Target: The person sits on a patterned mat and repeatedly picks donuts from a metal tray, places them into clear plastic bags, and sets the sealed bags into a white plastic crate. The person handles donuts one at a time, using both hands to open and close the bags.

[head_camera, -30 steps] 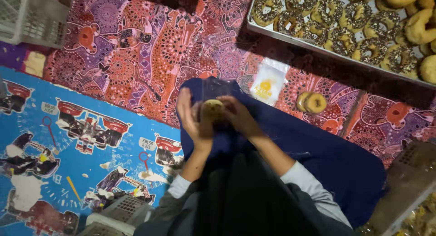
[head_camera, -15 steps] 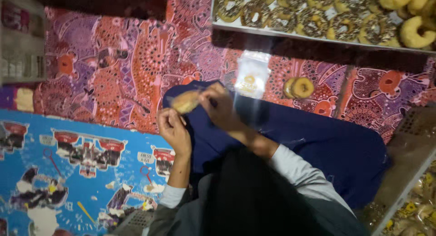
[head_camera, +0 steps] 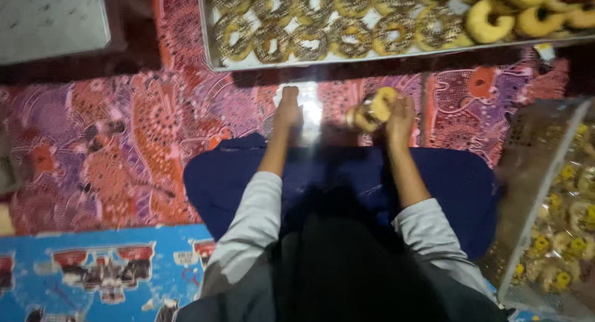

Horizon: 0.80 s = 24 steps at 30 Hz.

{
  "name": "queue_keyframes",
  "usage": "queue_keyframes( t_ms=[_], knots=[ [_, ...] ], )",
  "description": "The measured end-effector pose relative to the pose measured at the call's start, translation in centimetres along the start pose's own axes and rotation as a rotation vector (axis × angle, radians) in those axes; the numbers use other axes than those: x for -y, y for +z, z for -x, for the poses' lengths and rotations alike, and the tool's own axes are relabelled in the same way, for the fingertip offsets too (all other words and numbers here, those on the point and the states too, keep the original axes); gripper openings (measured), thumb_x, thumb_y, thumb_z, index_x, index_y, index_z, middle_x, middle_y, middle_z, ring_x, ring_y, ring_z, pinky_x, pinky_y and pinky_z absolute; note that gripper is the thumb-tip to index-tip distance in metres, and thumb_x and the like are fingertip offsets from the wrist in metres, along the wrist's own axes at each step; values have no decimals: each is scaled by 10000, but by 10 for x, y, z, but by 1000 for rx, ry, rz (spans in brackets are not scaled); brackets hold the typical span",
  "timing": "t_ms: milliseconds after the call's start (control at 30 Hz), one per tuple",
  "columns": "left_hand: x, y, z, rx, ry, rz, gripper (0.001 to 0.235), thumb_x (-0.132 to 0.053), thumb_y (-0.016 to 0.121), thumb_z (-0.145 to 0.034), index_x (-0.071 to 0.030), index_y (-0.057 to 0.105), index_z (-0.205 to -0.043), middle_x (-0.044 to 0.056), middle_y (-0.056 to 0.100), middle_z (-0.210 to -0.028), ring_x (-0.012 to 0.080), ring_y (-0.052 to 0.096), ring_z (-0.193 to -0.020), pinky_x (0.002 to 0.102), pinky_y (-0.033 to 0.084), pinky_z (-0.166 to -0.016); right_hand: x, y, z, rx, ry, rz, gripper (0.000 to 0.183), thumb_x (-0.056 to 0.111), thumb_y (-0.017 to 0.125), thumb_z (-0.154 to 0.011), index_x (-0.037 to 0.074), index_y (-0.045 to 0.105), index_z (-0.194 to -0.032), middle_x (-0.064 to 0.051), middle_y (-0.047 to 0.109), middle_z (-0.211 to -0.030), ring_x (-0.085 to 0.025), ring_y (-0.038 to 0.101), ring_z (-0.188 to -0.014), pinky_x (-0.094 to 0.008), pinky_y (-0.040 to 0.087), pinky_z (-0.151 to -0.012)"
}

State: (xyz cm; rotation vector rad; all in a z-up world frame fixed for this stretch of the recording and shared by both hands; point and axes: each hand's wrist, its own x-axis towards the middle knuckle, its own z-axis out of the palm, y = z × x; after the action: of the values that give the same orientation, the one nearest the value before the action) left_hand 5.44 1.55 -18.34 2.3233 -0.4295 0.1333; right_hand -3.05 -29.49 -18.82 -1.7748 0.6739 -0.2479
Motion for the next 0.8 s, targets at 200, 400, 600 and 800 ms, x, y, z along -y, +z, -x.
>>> queue_keyframes(
  t_ms=[200,400,600,800],
  knots=[
    [20,11,4,269,-134,-215,63,-106,607,-967,-52,620,-999,191,622,-1112,437,664,-797,536,524,-692,-8,-28,-24,-120,-275,410,502,260,667,-1044,-81,544,-1391,-302,567,-1367,-391,562,-1283,-434,446,-1101],
    [-69,-39,13,91,86,74,103,-23,643,-938,-62,652,-1033,136,663,-1070,380,684,-939,447,562,-800,38,64,15,249,-315,210,354,201,699,-973,-26,626,-1235,-227,650,-1212,-353,640,-1116,-424,507,-975],
    [-111,-81,-10,-294,-19,308,525,11,629,-863,115,504,-1362,253,603,-1293,318,612,-1180,388,498,-981,145,85,42,593,-499,178,177,171,711,-907,68,754,-1044,-130,755,-992,-301,732,-920,-403,571,-844],
    [-131,-79,-23,-341,-354,393,224,-22,691,-990,20,640,-1204,138,753,-1031,184,689,-885,280,560,-788,246,32,96,197,-767,135,362,79,703,-857,-34,667,-1199,-210,664,-1214,-391,618,-1202,-484,452,-1067]
  ],
)
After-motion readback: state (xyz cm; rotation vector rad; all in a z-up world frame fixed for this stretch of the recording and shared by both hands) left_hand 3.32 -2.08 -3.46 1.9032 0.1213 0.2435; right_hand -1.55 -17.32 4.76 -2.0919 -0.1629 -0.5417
